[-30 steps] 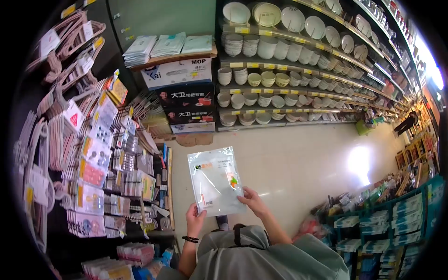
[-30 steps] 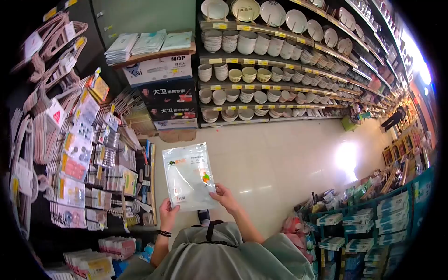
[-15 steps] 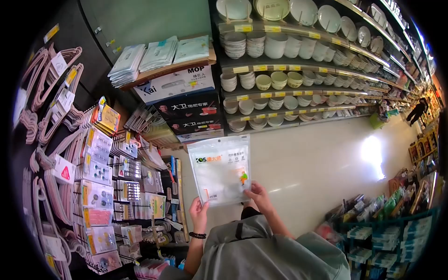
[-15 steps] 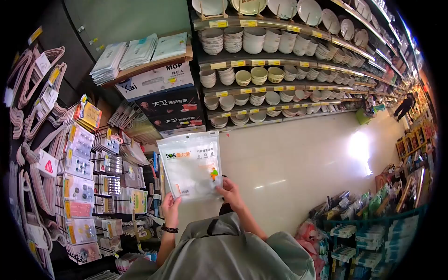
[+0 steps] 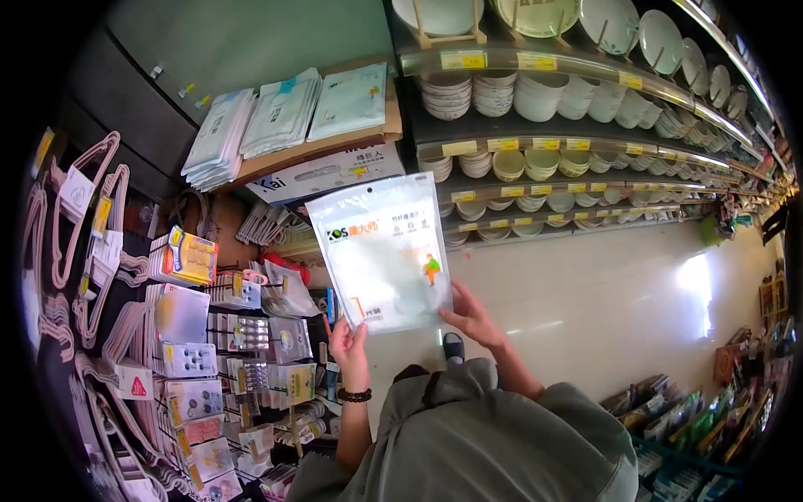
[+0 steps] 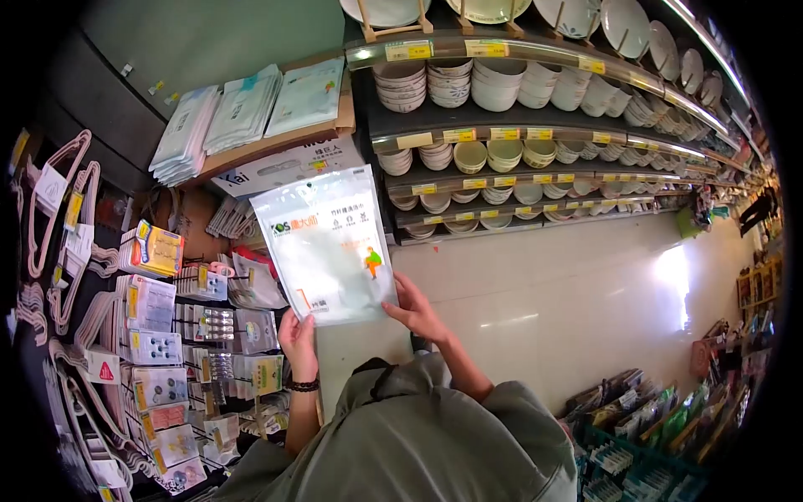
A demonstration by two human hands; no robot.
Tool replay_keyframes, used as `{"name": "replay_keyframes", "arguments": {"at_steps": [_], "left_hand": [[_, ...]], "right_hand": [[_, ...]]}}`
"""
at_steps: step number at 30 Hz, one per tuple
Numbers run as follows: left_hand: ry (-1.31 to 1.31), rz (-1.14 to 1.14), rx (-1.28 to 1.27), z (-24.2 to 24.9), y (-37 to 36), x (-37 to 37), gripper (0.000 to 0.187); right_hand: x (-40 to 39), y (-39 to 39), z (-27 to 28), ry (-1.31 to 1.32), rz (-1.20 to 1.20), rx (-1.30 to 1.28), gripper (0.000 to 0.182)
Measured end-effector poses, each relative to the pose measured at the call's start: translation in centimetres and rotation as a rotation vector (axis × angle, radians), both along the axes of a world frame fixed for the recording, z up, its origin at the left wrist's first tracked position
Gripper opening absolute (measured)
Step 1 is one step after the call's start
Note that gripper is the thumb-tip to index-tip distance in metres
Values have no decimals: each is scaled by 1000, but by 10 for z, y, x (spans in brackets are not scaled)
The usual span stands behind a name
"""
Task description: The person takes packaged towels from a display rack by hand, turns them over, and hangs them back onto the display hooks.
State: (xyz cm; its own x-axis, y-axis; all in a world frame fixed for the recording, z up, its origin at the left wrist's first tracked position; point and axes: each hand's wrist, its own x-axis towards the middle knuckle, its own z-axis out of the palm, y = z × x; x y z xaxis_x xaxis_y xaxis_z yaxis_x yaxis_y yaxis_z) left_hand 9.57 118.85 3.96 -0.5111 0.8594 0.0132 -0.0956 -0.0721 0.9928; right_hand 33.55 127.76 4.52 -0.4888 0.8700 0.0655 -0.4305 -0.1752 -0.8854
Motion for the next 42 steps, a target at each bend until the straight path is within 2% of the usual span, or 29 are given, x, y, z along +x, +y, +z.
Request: {"name": "replay_keyframes", "arguments": {"at_steps": [1,4,11,15,19,22,23,24,26,27,30,32,38,41,42], "left_hand": [[-10,13,10,2,12,-1,31],[-2,25,45,12,48,-5,33],[60,10,128,47,159,-42,40],[213,-10,162,66,237,-74,44],[248,-39,255,82,329,-112,48],[614,40,236,92,390,-137,48],[587,52,193,97,405,-142,47],[822,110,236,99,418,-147,43],[969,128,235,109,432,-149,40],[1047,61,248,106,436,-153,39],[1206,-153,254,91,440,-165,38],[1211,-317,220,85,440,-167,37],[1294,-371,178,90,433,-172,36],[1290,-397,150,90,434,-172,36],[1290,-408,142,92,434,-172,36]], "right_hand": [[3,13,-7,-146,36,10,72],[-3,49,5,-266,19,2,72],[-52,159,19,-152,-78,68,70],[-86,230,40,-232,-152,135,69],[-122,303,74,-208,-230,129,65],[-152,364,68,-203,-353,226,63],[-157,377,70,-289,-377,185,63],[-162,388,69,-466,-436,288,60],[-168,406,61,-830,-541,493,56],[-173,407,60,-922,-568,461,51],[-187,399,56,-1021,-735,642,49],[-195,392,68,-994,-694,517,48],[-203,391,76,-1040,-696,521,46],[-205,384,87,-946,-691,389,44],[-203,380,87,-954,-724,422,44]]}}
